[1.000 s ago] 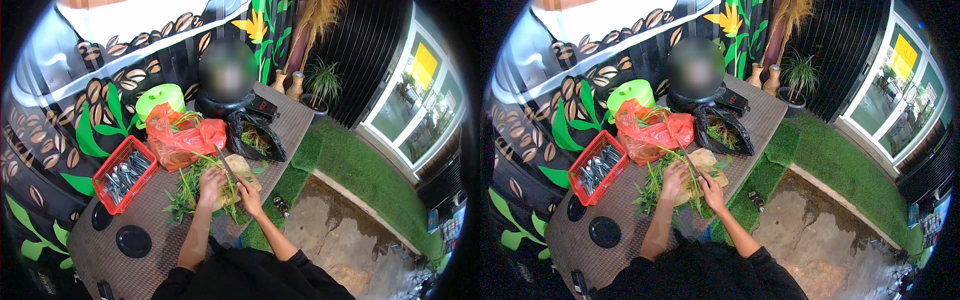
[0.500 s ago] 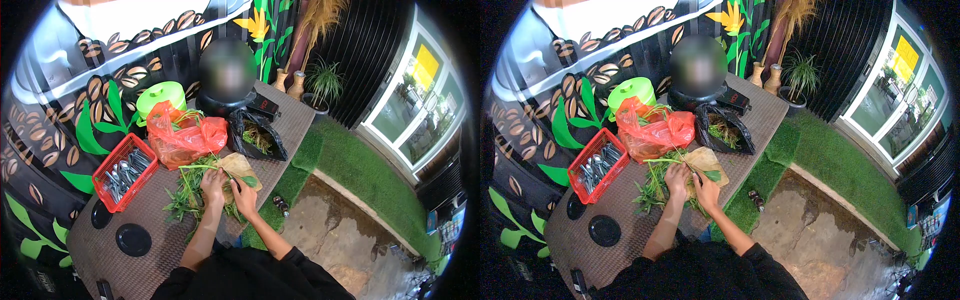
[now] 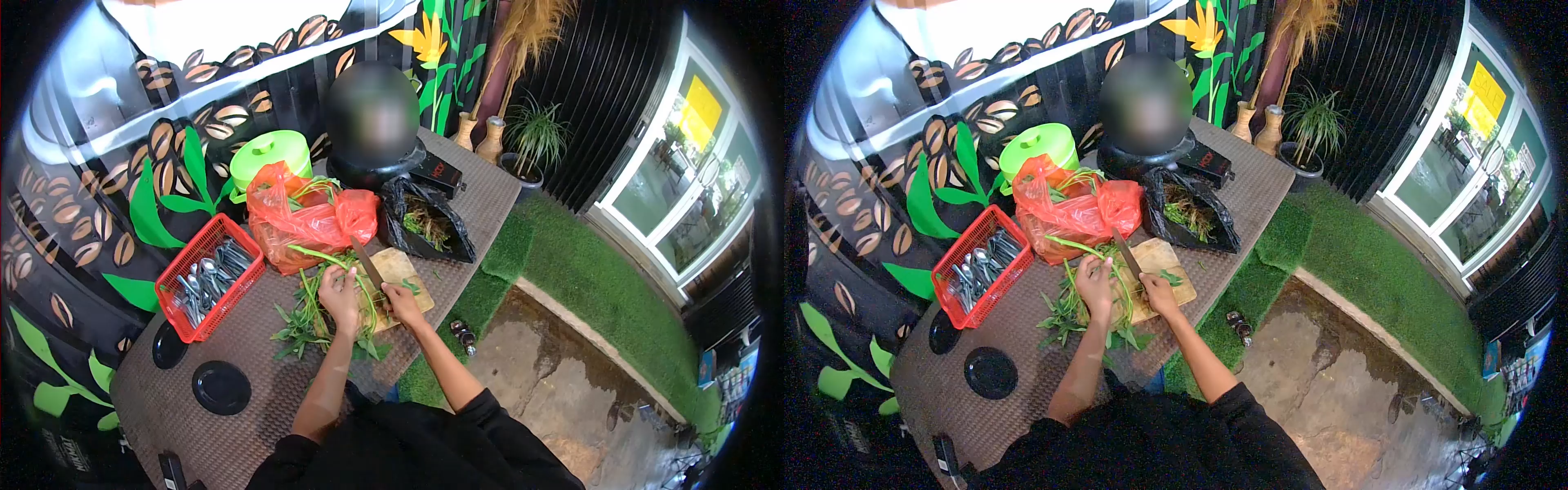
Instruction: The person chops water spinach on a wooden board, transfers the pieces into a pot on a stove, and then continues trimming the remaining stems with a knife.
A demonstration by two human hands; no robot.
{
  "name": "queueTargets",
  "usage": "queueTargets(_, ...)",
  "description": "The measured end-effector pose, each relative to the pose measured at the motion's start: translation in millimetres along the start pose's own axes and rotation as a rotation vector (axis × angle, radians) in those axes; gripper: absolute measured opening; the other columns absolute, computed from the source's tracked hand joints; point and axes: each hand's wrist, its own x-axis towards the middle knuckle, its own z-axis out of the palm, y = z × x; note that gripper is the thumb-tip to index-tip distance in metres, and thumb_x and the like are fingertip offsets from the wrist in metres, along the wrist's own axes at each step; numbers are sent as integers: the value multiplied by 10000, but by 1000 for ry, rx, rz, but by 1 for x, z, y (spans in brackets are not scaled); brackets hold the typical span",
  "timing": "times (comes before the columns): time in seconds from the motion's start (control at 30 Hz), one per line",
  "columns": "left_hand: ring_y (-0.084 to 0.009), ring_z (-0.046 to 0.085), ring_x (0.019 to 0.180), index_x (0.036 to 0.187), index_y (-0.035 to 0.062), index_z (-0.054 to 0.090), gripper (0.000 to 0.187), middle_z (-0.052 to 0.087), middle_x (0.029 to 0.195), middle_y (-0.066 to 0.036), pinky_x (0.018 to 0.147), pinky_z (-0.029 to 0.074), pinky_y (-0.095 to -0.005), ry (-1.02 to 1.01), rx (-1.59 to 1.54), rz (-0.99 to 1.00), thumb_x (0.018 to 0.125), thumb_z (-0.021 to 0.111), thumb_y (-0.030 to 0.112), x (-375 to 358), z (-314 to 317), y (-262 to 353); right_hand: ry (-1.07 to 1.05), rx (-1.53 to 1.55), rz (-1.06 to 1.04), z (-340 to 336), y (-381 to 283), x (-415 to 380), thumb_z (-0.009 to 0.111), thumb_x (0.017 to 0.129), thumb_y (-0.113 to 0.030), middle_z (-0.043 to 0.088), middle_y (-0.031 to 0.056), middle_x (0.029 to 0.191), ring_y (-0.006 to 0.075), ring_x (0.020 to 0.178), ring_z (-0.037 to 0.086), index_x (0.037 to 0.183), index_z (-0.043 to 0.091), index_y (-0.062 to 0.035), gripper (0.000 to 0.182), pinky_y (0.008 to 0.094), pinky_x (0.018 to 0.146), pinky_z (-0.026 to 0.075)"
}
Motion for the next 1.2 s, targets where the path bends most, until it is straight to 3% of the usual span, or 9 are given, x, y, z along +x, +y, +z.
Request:
queueTargets(0.1,-134,601,632,1021,9,474,239,620,817,-108,489,518,-260,-81,-27,-23,846,623,75,7,-1,-6,-156,43,241,-12,-32,-17,470,926,-356,400,-29,530,72,378,315,914,597,-35,345,235,346,235)
queueTargets(0.2,-126,588,550,1025,17,472,244,624,729,-89,464,506,-257,-132,-28,-48,839,624,59,8,2,-1,-96,80,182,-21,-44,-27,442,934,-359,410,-17,526,71,379,325,931,576,-24,361,230,340,238)
queueTargets(0.3,-116,586,525,1018,23,478,234,625,694,-82,449,497,-252,-165,177,99,835,621,48,13,5,-4,-148,160,38,-27,-46,-35,428,937,-330,420,-4,511,77,365,336,963,540,-50,302,233,346,264)
queueTargets(0.5,-111,595,551,1000,22,494,219,633,709,-95,450,503,-252,-211,283,114,827,626,46,10,9,-4,-166,340,121,-6,-41,-57,421,947,-295,406,-8,535,74,385,328,1016,485,-89,226,224,357,267)
queueTargets(0.7,-150,622,650,1057,-2,513,272,636,776,-106,552,542,-264,-231,119,-199,828,638,75,14,-1,-15,-148,412,117,-5,-34,-58,409,962,-300,396,-14,569,66,427,348,970,449,-100,204,203,374,271)
queueTargets(0.8,-190,611,924,1124,-25,495,335,611,984,-137,772,541,-301,-570,-106,-393,817,627,6,15,-13,-23,-124,522,169,-7,-32,-57,412,961,-295,395,-14,568,63,423,345,976,445,-111,188,203,372,273)
queueTargets(0.93,-196,626,881,1089,-35,514,301,621,930,-127,727,550,-295,-578,-173,-416,813,631,1,10,-13,-32,-139,530,178,-12,-32,-57,415,960,-294,396,-12,570,63,423,345,968,438,-120,176,204,371,278)
queueTargets(1.0,-159,624,750,983,-52,563,241,623,836,-98,666,562,-283,-474,-183,-392,774,673,-8,9,-10,-34,-140,467,125,-13,-31,-57,413,962,-289,397,-13,573,63,428,347,1038,465,-111,200,203,380,283)
queueTargets(1.2,-174,633,727,969,-85,556,286,620,839,-119,640,569,-285,-438,-124,-444,741,711,-7,12,-8,-29,-169,388,26,-14,-29,-61,408,967,-264,394,-21,579,62,439,343,1234,460,-94,321,196,404,290)
